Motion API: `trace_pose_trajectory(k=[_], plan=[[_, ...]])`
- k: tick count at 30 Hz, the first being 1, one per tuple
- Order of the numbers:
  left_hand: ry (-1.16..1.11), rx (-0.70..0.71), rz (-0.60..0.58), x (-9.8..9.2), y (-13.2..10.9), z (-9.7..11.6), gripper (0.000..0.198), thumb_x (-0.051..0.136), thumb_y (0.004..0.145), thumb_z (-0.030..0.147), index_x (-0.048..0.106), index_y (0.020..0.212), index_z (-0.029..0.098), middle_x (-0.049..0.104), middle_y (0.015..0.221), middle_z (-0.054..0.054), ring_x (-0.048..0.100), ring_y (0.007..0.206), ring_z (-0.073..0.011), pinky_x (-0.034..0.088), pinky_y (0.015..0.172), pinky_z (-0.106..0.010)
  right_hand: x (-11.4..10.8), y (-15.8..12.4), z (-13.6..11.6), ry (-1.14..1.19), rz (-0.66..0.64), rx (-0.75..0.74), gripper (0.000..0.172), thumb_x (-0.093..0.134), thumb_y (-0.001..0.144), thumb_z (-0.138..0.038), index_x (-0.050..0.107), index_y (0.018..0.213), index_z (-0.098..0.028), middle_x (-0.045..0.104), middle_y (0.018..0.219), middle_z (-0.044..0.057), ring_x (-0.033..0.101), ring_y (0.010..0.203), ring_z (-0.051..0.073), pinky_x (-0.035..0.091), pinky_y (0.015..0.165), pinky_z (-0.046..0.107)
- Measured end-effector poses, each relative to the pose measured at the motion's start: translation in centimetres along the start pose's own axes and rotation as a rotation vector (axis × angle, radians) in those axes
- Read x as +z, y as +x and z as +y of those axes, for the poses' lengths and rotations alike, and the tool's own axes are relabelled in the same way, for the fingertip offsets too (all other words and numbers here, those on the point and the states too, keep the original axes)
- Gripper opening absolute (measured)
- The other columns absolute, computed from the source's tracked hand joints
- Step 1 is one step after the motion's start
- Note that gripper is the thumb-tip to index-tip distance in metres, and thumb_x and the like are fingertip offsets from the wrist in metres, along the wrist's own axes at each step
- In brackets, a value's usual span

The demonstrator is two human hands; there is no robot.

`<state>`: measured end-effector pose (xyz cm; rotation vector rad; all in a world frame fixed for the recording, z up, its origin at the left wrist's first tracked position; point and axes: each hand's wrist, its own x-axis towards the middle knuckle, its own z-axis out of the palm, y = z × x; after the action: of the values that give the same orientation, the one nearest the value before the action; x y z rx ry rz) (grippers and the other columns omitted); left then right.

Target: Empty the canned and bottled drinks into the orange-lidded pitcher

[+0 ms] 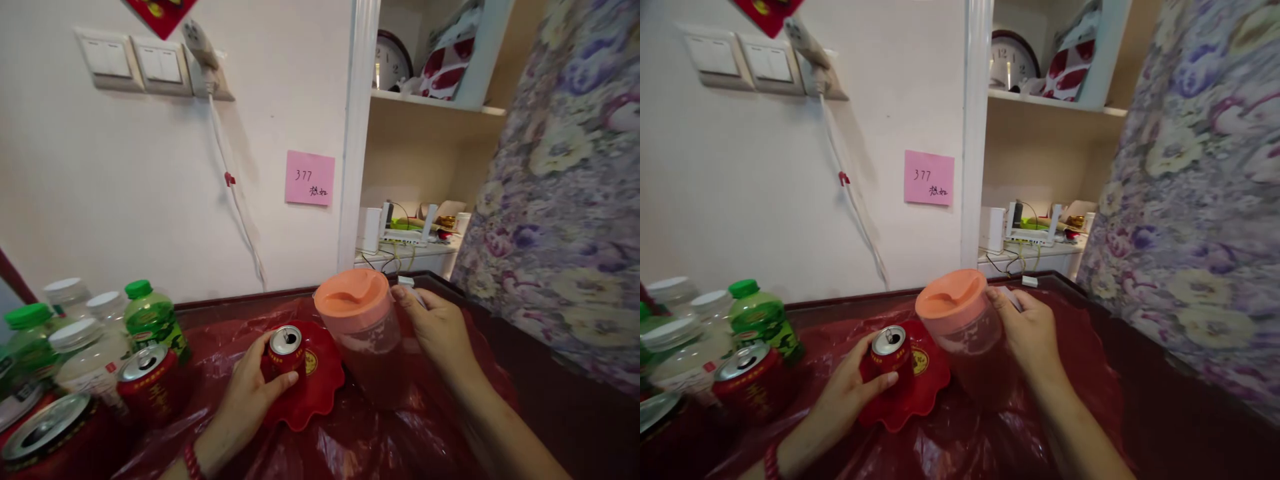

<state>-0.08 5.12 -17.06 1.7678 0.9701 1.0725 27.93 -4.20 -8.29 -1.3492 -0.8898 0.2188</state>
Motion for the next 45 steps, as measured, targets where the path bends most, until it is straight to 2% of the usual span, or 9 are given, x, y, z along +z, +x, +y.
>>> trace_pose_trajectory(k=[5,8,12,18,22,30,37,40,45], plan=[[0.014,-0.022,-0.012,-0.1,0.3,-0.7,0.072,0.084,0.072,0.042,0.057,0.134,0.016,0.068,0.134,-0.016,0.064,0.125,-0.0372,0.046,0.113,-0.056,0.3,0.4,1.7,0.154,0.058,0.041,0.066,0.078,0.066,-0.081,0.056,0.062,-0.019,0.037,0.06,-0.004,0.03,0.055,0.011,0.026,0.046,0.023],[0.031,-0.02,-0.01,-0.3,0.5,-0.9,0.075,0.084,0.073,0.043,0.055,0.137,0.017,0.066,0.137,-0.017,0.063,0.127,-0.037,0.046,0.114,-0.055,0.4,0.7,2.8,0.23,0.089,0.043,0.065,0.08,0.067,-0.076,0.049,0.059,-0.02,0.04,0.063,-0.003,0.034,0.06,0.012,0.028,0.049,0.023],[0.092,-0.025,-0.02,-0.5,0.7,-0.5,0.077,0.085,0.069,0.047,0.057,0.135,0.019,0.066,0.138,-0.016,0.063,0.128,-0.0384,0.044,0.115,-0.057,0.6,1.0,3.6,0.316,0.099,0.06,0.063,0.084,0.064,-0.074,0.051,0.061,-0.02,0.043,0.064,-0.003,0.036,0.061,0.012,0.031,0.051,0.023],[0.047,-0.079,-0.042,-0.5,0.9,0.3,0.086,0.089,0.056,0.044,0.058,0.131,0.015,0.069,0.133,-0.02,0.064,0.124,-0.0418,0.047,0.111,-0.059,0.3,1.1,3.8,0.408,0.089,0.151,0.066,0.087,0.058,-0.073,0.045,0.06,-0.023,0.026,0.053,-0.01,0.021,0.047,0.008,0.017,0.041,0.023],[0.069,-0.082,-0.022,-0.4,0.9,0.6,0.084,0.088,0.053,0.041,0.06,0.128,0.016,0.068,0.134,-0.02,0.063,0.126,-0.0414,0.045,0.113,-0.058,-0.2,1.4,4.5,0.438,0.089,0.188,0.065,0.087,0.06,-0.071,0.044,0.061,-0.023,0.026,0.051,-0.01,0.019,0.044,0.007,0.014,0.039,0.023],[0.027,-0.091,-0.006,0.1,0.5,1.4,0.077,0.087,0.059,0.04,0.061,0.127,0.016,0.072,0.128,-0.017,0.066,0.121,-0.0393,0.047,0.111,-0.057,-0.9,2.1,6.6,0.411,0.19,0.199,0.071,0.077,0.063,-0.084,0.039,0.056,-0.024,0.033,0.047,-0.007,0.029,0.041,0.009,0.025,0.039,0.023],[0.0,-0.081,-0.04,-0.1,0.5,1.2,0.074,0.086,0.064,0.042,0.06,0.128,0.016,0.071,0.13,-0.016,0.066,0.122,-0.0372,0.05,0.11,-0.052,-1.0,2.2,7.1,0.328,0.193,0.138,0.066,0.071,0.069,-0.085,0.051,0.065,-0.022,0.05,0.057,-0.003,0.045,0.05,0.014,0.036,0.048,0.026],[-0.007,-0.074,-0.054,-0.2,0.5,1.0,0.074,0.087,0.065,0.041,0.059,0.129,0.016,0.07,0.132,-0.016,0.066,0.124,-0.0373,0.05,0.111,-0.052,-1.4,2.6,7.4,0.264,0.277,0.065,0.065,0.07,0.071,-0.083,0.06,0.071,-0.019,0.057,0.066,0.0,0.051,0.062,0.017,0.04,0.057,0.028],[-0.017,-0.083,-0.025,-0.2,0.6,0.5,0.082,0.088,0.06,0.048,0.059,0.131,0.017,0.072,0.129,-0.017,0.067,0.121,-0.0399,0.051,0.108,-0.056,-2.8,3.7,6.3,0.24,0.564,-0.093,0.055,0.065,0.079,-0.075,0.059,0.083,-0.019,0.057,0.077,0.001,0.051,0.071,0.019,0.04,0.067,0.031]])
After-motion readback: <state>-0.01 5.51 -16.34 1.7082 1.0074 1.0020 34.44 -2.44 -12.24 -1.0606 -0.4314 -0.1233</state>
